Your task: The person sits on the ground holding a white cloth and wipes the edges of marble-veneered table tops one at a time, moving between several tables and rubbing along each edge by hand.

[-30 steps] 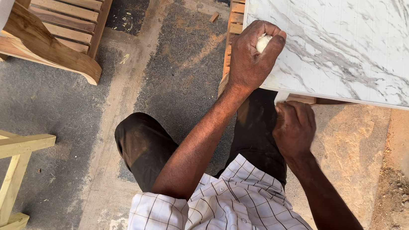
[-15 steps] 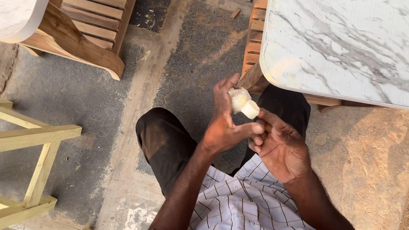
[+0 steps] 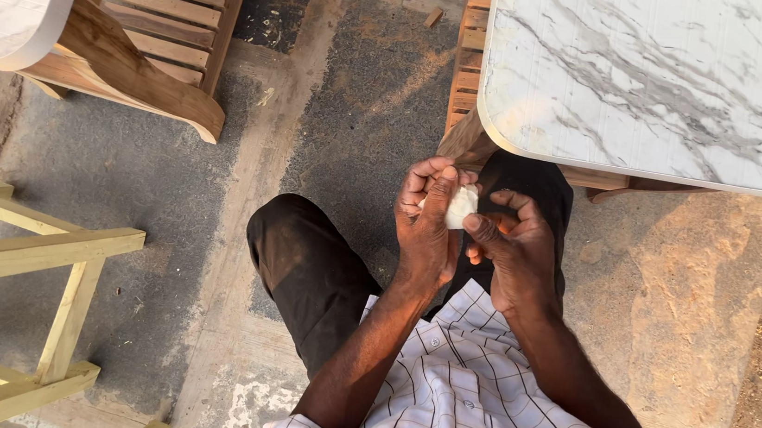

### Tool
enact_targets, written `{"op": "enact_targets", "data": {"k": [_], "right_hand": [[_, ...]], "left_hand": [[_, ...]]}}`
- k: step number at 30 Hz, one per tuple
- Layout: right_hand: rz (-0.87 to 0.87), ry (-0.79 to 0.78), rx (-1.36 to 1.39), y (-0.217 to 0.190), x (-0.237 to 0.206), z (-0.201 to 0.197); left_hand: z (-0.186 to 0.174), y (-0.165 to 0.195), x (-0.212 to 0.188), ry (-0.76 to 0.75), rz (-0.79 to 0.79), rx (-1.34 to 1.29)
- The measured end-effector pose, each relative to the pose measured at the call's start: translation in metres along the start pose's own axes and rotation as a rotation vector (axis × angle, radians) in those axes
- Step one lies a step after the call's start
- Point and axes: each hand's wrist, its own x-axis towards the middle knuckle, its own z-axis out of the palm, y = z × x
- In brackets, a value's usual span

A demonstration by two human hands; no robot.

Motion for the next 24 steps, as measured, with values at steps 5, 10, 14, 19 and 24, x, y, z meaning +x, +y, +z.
{"op": "enact_targets", "data": {"k": [5, 10, 14, 19, 24], "right_hand": [[-0.804, 0.047, -0.866, -0.078, -0.012, 0.005], [-0.58, -0.331, -1.328, -0.16, 0.052, -0.002], [-0.405, -0.384, -1.42, -0.164, 0.07, -0.001], [-0.654, -0.487, -1.539, -0.167, 0.075, 0.004], [-0.666, -0.436, -1.584, -0.156, 0.074, 0.015]], "left_hand": [[0.0, 0.012, 0.004, -0.088, 0.038, 0.061], [0.012, 0.034, 0.007, -0.048, -0.086, 0.186], [0.021, 0.056, 0.007, -0.191, -0.034, 0.247], [0.05, 0.081, -0.021, -0.893, -0.035, 0.282], [0.088, 0.058, -0.075, -1.311, -0.016, 0.843]]}}
